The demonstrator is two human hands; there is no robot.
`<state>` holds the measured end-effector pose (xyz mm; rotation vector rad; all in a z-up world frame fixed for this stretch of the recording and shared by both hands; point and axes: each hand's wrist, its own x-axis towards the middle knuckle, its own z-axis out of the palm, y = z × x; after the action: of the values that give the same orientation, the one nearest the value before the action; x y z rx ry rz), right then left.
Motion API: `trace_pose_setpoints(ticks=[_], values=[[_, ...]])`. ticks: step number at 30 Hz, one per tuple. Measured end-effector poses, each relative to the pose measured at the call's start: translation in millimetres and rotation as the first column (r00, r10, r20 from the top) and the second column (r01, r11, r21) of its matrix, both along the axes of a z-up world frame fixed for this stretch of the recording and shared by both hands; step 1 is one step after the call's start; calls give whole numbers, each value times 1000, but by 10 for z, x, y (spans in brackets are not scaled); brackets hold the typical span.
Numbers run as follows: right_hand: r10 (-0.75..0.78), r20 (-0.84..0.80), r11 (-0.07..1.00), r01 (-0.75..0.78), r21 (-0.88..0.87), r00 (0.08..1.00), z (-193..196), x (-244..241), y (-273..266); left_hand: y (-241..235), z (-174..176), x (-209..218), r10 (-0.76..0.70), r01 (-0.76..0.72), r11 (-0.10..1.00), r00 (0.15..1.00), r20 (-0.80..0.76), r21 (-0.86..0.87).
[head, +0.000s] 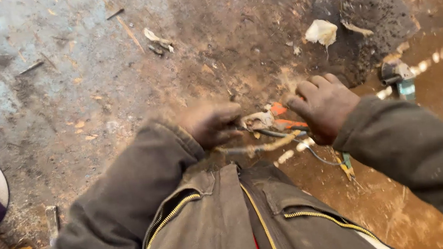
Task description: Stripping insulation and tape from a thick electrical wire using pliers on a metal fabrication workbench.
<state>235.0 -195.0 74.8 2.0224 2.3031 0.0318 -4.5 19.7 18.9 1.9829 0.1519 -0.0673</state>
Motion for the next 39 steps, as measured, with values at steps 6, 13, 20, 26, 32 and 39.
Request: trace_pose_setpoints(ticks=[6,13,20,26,32,39], values=[[-182,-77,806,104,-583,980,363,-37,447,353,-74,151,-182,156,962,978,102,222],[-63,-56,769,12,-639,996,595,-108,618,61,-229,-20,-110,74,925,991,75,373],[-283,186,622,327,-711,941,-123,204,-182,45,-532,-81,-36,61,971,993,-110,232],[-849,-437,399,182,-899,-297,711,-81,-411,-22,8,128,21,85,970,904,-428,229],[-597,-123,680,-420,-601,-793,589,-571,-431,65,2,328,88,-87,996,815,-572,30],[-542,146,655,-524,-544,-828,86,-713,-289,69,105,635,257,-263,962,768,-587,78]])
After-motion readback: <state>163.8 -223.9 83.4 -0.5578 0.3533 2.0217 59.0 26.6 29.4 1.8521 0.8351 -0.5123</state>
